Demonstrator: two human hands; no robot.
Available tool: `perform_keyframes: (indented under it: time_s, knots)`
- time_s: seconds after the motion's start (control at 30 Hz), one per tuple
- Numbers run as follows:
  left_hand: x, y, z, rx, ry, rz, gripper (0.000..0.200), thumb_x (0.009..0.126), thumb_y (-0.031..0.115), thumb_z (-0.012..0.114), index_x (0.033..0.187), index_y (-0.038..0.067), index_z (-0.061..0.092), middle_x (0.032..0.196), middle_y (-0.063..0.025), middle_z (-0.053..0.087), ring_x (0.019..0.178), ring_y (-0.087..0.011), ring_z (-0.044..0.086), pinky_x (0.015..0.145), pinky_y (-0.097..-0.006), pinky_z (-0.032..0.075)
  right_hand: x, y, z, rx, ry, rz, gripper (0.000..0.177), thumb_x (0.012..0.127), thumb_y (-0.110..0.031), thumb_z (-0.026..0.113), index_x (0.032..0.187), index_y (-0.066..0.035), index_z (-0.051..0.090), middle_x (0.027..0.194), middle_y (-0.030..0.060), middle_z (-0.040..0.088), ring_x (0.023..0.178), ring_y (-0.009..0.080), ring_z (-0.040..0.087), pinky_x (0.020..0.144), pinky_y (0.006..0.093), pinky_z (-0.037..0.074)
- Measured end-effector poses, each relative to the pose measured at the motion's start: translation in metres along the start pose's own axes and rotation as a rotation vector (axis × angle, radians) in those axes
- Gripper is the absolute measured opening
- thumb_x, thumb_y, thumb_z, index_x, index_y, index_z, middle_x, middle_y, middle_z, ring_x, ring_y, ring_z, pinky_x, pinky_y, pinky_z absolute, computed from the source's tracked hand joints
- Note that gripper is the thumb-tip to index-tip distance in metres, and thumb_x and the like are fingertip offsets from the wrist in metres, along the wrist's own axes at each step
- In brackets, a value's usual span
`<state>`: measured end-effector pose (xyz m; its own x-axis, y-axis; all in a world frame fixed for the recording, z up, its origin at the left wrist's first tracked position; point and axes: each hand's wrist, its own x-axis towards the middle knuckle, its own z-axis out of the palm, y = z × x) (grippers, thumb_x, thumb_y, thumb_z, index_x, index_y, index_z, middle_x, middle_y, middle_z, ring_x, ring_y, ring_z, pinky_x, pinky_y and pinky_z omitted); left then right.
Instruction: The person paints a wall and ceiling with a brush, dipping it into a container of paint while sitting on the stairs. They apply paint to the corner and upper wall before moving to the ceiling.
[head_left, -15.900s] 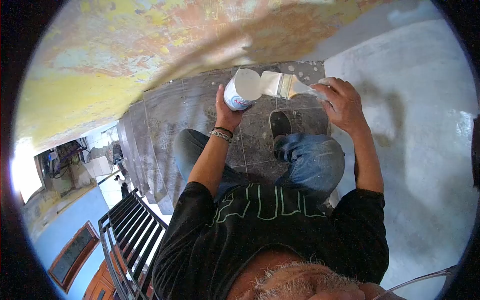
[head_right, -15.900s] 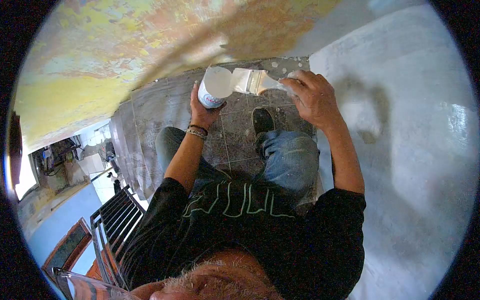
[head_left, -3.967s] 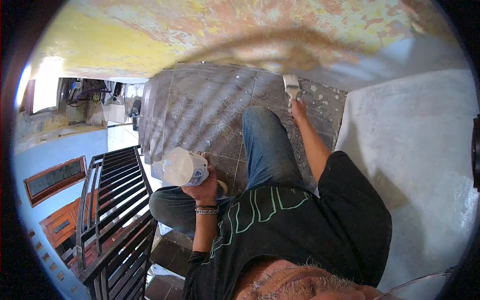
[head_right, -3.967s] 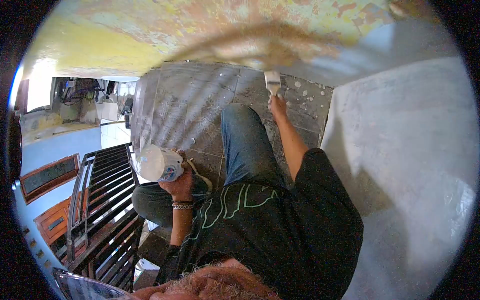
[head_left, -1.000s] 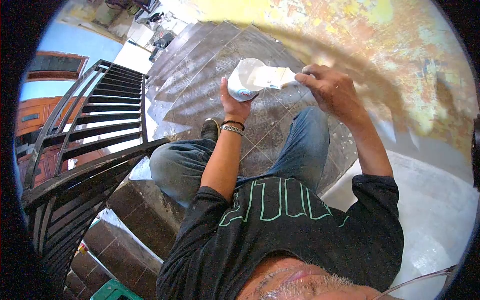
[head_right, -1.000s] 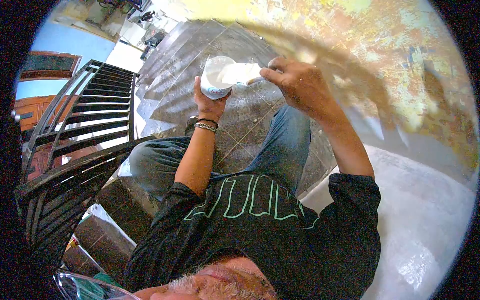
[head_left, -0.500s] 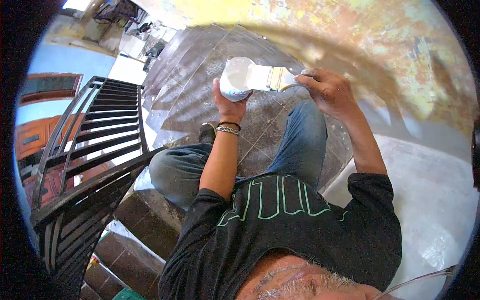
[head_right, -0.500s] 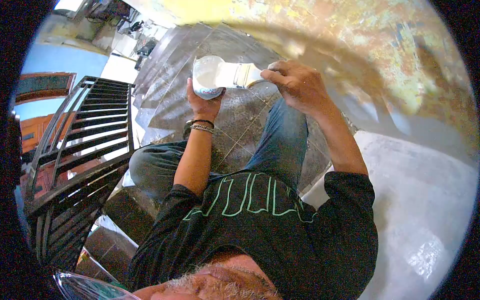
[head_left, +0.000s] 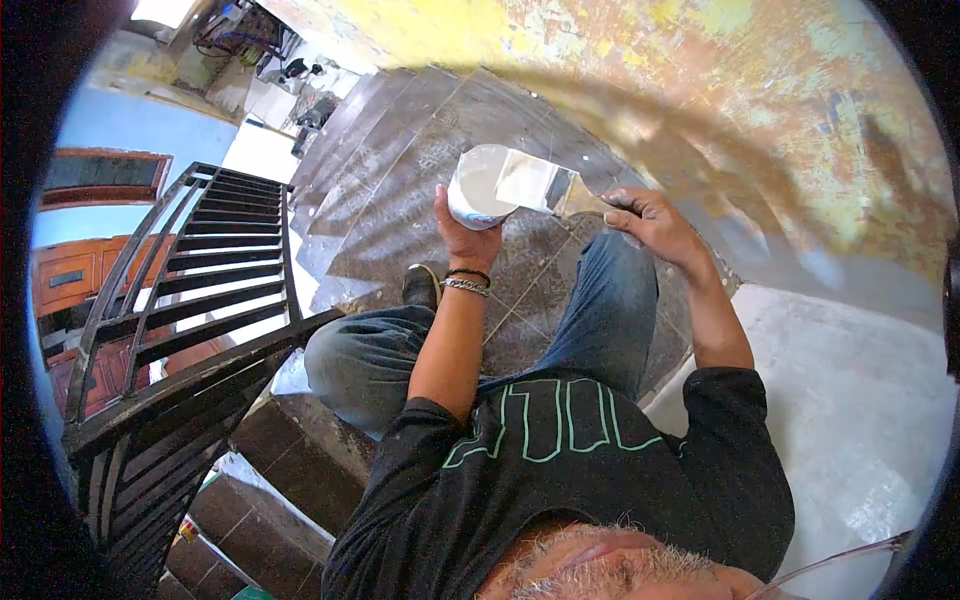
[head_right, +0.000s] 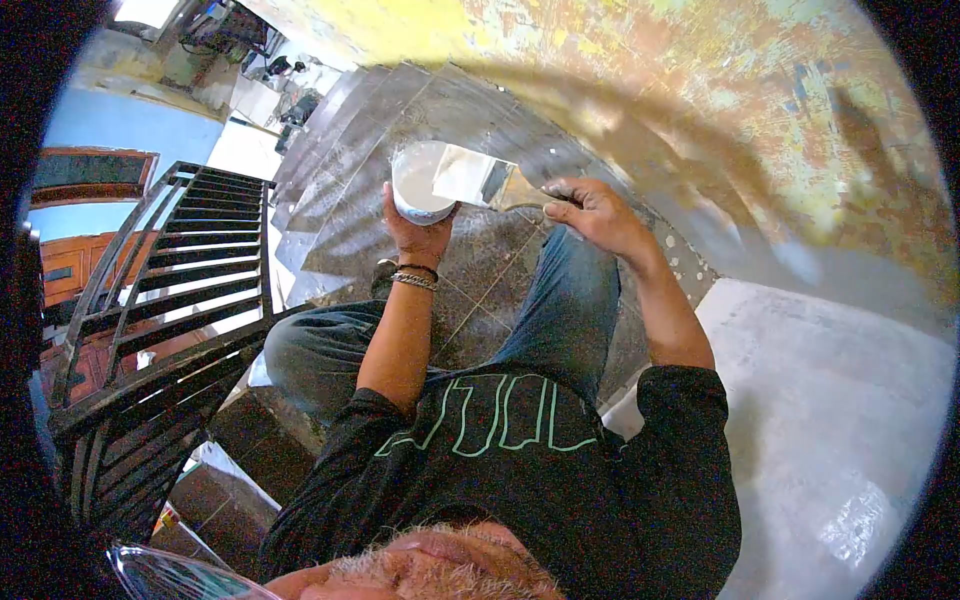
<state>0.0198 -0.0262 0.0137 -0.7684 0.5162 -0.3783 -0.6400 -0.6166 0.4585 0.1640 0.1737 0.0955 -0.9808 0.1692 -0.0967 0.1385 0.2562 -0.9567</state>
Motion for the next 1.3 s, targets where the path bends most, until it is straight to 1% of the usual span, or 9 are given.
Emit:
perform_keyframes:
  time_s: [0.2,0.3,0.47,0.53,0.63,0.67,0.73,0.87,1.3]
  knots:
    - [0.001,0.001,-0.007,0.024,0.028,-0.004,0.064,0.071,0.061,0.042,0.115,0.015,0.044,0.112,-0.0078,0.049,0.099,-0.0256,0.047,0.082,-0.044,0.038,-0.021,-0.01,-0.021,0.024,-0.06,0.177,0.021,0.079,-0.017,0.056,0.091,0.0,0.057,0.071,0.0001,0.054,0.066,0.0057,0.048,0.059,0.0205,0.038]
    - [0.002,0.005,-0.009,-0.005,0.062,0.02,0.064,0.069,0.061,0.044,0.116,0.017,0.043,0.114,-0.0069,0.047,0.103,-0.0262,0.044,0.083,-0.045,0.036,-0.035,-0.007,-0.03,0.072,0.092,0.346,0.027,0.079,-0.021,0.055,0.097,-0.001,0.054,0.074,0.0005,0.055,0.064,0.0058,0.046,0.055,0.0187,0.034]
    - [-0.007,0.024,0.012,-0.016,0.096,0.077,0.062,0.069,0.055,0.043,0.117,0.016,0.042,0.115,-0.0093,0.047,0.1,-0.0312,0.046,0.076,-0.0444,0.041,-0.078,0.019,-0.041,0.5,0.569,0.132,0.02,0.079,-0.013,0.052,0.096,-0.003,0.051,0.076,0.002,0.054,0.061,0.009,0.048,0.055,0.0189,0.036]
    - [-0.015,0.043,0.024,0.008,0.028,0.094,0.061,0.07,0.052,0.043,0.118,0.014,0.042,0.112,-0.0122,0.048,0.102,-0.0337,0.045,0.075,-0.0444,0.043,-0.093,0.061,-0.047,0.472,0.602,0.063,0.024,0.079,-0.015,0.051,0.1,-0.004,0.048,0.077,0.0013,0.053,0.058,0.008,0.046,0.052,0.0186,0.035]
    - [-0.041,0.078,0.045,-0.012,-0.054,0.121,0.067,0.069,0.055,0.044,0.121,0.012,0.038,0.114,-0.0127,0.047,0.101,-0.0337,0.047,0.072,-0.0433,0.044,-0.111,0.133,-0.031,0.54,0.825,0.385,0.02,0.079,-0.017,0.051,0.095,-0.005,0.049,0.071,0.0011,0.052,0.053,0.0075,0.046,0.045,0.0196,0.035]
    - [-0.047,0.09,0.053,0.202,0.101,0.26,0.067,0.069,0.053,0.046,0.122,0.012,0.037,0.116,-0.0139,0.045,0.105,-0.0342,0.045,0.074,-0.0439,0.044,-0.113,0.169,-0.019,0.676,0.915,0.42,0.019,0.079,-0.018,0.051,0.092,-0.005,0.049,0.07,0.001,0.051,0.052,0.0072,0.046,0.042,0.0201,0.035]
    - [-0.064,0.121,0.045,0.019,-0.214,0.158,0.068,0.07,0.043,0.053,0.125,0.009,0.032,0.12,-0.0175,0.04,0.109,-0.0356,0.04,0.078,-0.0447,0.043,-0.11,0.208,0.004,0.697,1.033,0.534,0.015,0.08,-0.019,0.05,0.091,-0.009,0.049,0.063,-0.0008,0.048,0.045,0.0077,0.042,0.038,0.0217,0.034]
    - [-0.086,0.151,0.065,-0.04,-0.379,0.091,0.056,0.078,0.032,0.052,0.122,0.004,0.032,0.119,-0.0187,0.037,0.113,-0.0354,0.036,0.078,-0.0449,0.044,-0.1,0.28,0.025,0.84,1.148,0.588,0.011,0.081,-0.02,0.048,0.084,-0.009,0.048,0.063,-0.0003,0.048,0.044,0.009,0.043,0.037,0.0219,0.034]
    - [-0.092,0.14,0.047,-0.05,-0.274,0.122,0.055,0.074,0.026,0.057,0.119,0.004,0.035,0.116,-0.0155,0.038,0.11,-0.0318,0.036,0.077,-0.0403,0.044,-0.052,0.336,0.01,0.902,1.544,0.695,0.014,0.079,-0.02,0.049,0.082,-0.008,0.044,0.058,0.0015,0.046,0.04,0.0125,0.041,0.032,0.0273,0.03]
